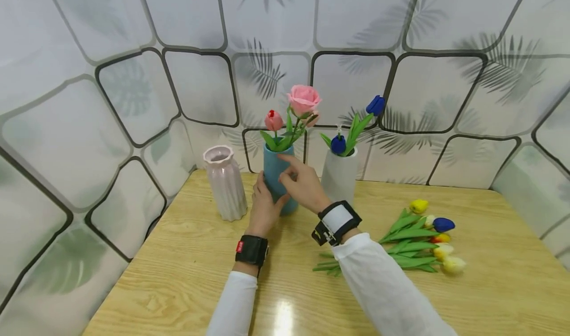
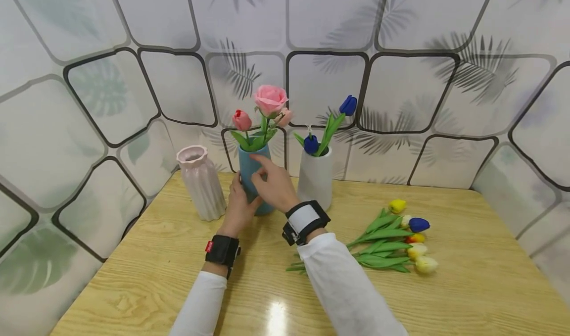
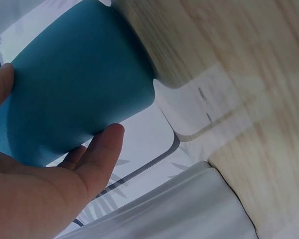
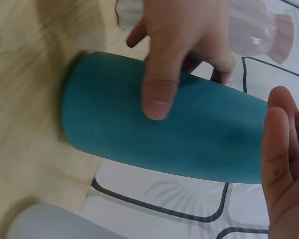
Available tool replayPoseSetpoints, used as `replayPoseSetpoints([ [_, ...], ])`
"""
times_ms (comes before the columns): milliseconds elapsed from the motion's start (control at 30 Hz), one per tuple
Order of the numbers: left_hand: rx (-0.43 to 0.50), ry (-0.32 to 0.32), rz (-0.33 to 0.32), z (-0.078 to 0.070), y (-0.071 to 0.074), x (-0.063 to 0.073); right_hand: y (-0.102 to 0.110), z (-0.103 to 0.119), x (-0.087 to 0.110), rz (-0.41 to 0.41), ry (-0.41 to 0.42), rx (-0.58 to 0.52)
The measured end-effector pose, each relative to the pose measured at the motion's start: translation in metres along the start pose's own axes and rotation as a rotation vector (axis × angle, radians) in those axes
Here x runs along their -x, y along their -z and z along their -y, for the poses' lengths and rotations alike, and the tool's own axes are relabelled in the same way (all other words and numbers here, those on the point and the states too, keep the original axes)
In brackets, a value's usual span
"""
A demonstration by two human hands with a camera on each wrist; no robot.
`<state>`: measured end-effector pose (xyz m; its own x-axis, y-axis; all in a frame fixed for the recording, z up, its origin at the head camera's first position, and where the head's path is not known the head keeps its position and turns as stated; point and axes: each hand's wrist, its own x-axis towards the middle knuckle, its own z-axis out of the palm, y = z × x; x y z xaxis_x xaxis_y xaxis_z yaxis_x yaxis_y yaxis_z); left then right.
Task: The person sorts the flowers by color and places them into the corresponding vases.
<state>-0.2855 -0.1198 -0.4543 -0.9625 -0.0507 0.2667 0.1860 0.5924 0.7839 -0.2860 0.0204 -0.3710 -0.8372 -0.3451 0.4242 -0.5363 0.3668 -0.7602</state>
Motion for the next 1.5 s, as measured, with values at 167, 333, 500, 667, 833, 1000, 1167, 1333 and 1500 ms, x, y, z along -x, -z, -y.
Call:
replayPoseSetpoints([
  [167, -0.019, -0.005, -0.014, -0.005, -0.006, -0.001, 0.006, -0.011, 0.028, -0.008, 0.005, -0.047],
  [333, -0.039, 0.064, 0.004, -0.015, -0.009, 0.0, 0.022, -0.011, 0.069, -0.01, -0.04, -0.107],
  [500, -0.092, 0.127, 0.053, -0.023, -0.002, 0.003, 0.045, -0.028, 0.107, -0.083, -0.109, -0.104],
  [667, -0.228, 0.147, 0.154, -0.031, 0.019, 0.01, 0.073, -0.046, 0.123, -0.151, -0.183, 0.027],
  [833, -0.314, 0.102, 0.294, -0.041, 0.037, 0.017, 0.101, -0.056, 0.133, -0.137, -0.278, 0.254],
  [1000, -0.307, -0.012, 0.331, -0.06, 0.033, 0.026, 0.121, -0.065, 0.151, -0.037, -0.367, 0.546],
  [1167, -0.29, -0.215, 0.214, -0.083, 0.016, 0.038, 0.131, -0.074, 0.165, 0.058, -0.461, 0.662],
  [1333, -0.275, -0.283, 0.186, -0.094, 0.002, 0.046, 0.14, -0.083, 0.173, 0.106, -0.542, 0.673],
  [1500, -0.274, -0.292, 0.169, -0.097, -0.003, 0.048, 0.146, -0.09, 0.179, 0.067, -0.583, 0.668],
])
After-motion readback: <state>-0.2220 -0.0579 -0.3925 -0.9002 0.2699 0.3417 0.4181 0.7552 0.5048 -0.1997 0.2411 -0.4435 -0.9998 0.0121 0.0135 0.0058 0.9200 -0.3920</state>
